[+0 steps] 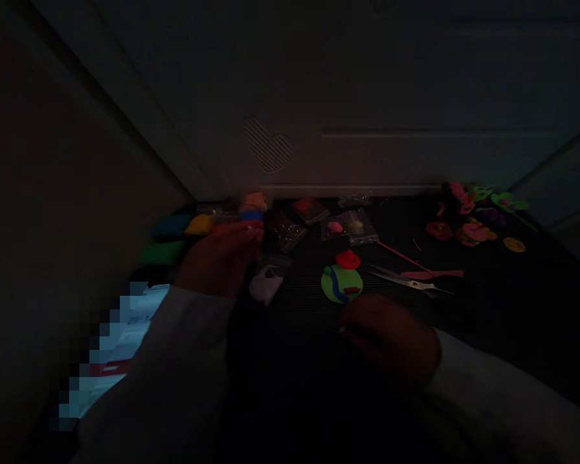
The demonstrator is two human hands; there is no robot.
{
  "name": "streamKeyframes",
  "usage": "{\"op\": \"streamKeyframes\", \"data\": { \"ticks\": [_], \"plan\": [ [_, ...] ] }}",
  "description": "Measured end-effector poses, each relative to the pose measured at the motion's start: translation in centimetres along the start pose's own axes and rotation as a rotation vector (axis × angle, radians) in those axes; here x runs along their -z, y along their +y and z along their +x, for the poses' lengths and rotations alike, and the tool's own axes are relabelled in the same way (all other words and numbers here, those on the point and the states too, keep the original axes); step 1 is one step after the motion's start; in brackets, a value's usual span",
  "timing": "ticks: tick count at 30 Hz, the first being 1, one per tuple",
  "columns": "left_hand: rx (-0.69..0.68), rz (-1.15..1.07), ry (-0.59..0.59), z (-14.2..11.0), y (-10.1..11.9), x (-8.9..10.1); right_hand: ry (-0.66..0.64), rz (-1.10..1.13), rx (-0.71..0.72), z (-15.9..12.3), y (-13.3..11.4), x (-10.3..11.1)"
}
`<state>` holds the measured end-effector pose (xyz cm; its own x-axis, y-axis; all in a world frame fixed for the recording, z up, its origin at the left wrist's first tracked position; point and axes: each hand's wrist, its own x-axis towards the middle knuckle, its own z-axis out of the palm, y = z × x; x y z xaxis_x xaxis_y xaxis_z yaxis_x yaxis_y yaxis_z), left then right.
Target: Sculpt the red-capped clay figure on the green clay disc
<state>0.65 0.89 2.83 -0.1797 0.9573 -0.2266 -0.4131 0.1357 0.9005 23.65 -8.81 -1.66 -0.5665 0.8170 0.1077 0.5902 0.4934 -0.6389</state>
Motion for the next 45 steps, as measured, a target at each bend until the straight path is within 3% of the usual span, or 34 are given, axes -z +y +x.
{"op": "streamKeyframes", "data": {
  "ticks": [6, 10, 14, 16, 22, 26, 31, 34, 38, 40, 45],
  "plan": [
    [-0.041, 0.157, -0.144, -0.4, -1.0, 0.0, 0.034, -0.072, 0.063, -0.2, 0.0, 0.0],
    [-0.011, 0.175, -0.277, -1.3, -1.6, -0.4, 0.06, -0.095, 0.065, -0.2, -0.1, 0.4],
    [0.086, 0.157, -0.321, -2.0, -1.7, -0.9, 0.093, -0.103, 0.057, -0.1, 0.0, 0.7],
    [0.145, 0.139, -0.347, -2.2, -1.7, -1.2, 0.153, -0.109, 0.065, -0.1, -0.1, 0.9],
    [0.258, 0.165, -0.497, -3.7, -2.8, -2.0, 0.49, -0.154, 0.111, 0.5, -1.0, 1.5],
    [0.371, 0.156, -0.603, -4.9, -4.3, -2.6, 0.539, -0.179, 0.136, 0.8, -1.4, 1.3],
    [0.404, 0.2, -0.638, -5.2, -4.8, -2.8, 0.533, -0.194, 0.166, 0.8, -1.4, 1.3],
    [0.206, 0.467, -0.572, -4.4, -3.1, -2.2, 0.551, -0.191, 0.146, 0.6, -1.3, 1.8],
    [-0.38, 1.201, -0.213, -2.3, -0.7, -0.4, 0.555, -0.184, 0.096, 0.4, -1.2, 2.5],
    [-0.433, 1.525, -0.23, -1.3, -0.7, 0.5, 0.549, -0.175, 0.085, 0.3, -1.1, 2.6],
    [-0.411, 1.69, -0.371, -0.6, -2.9, 1.2, 0.523, -0.132, 0.097, 0.2, -1.1, 2.6]
  ]
}}
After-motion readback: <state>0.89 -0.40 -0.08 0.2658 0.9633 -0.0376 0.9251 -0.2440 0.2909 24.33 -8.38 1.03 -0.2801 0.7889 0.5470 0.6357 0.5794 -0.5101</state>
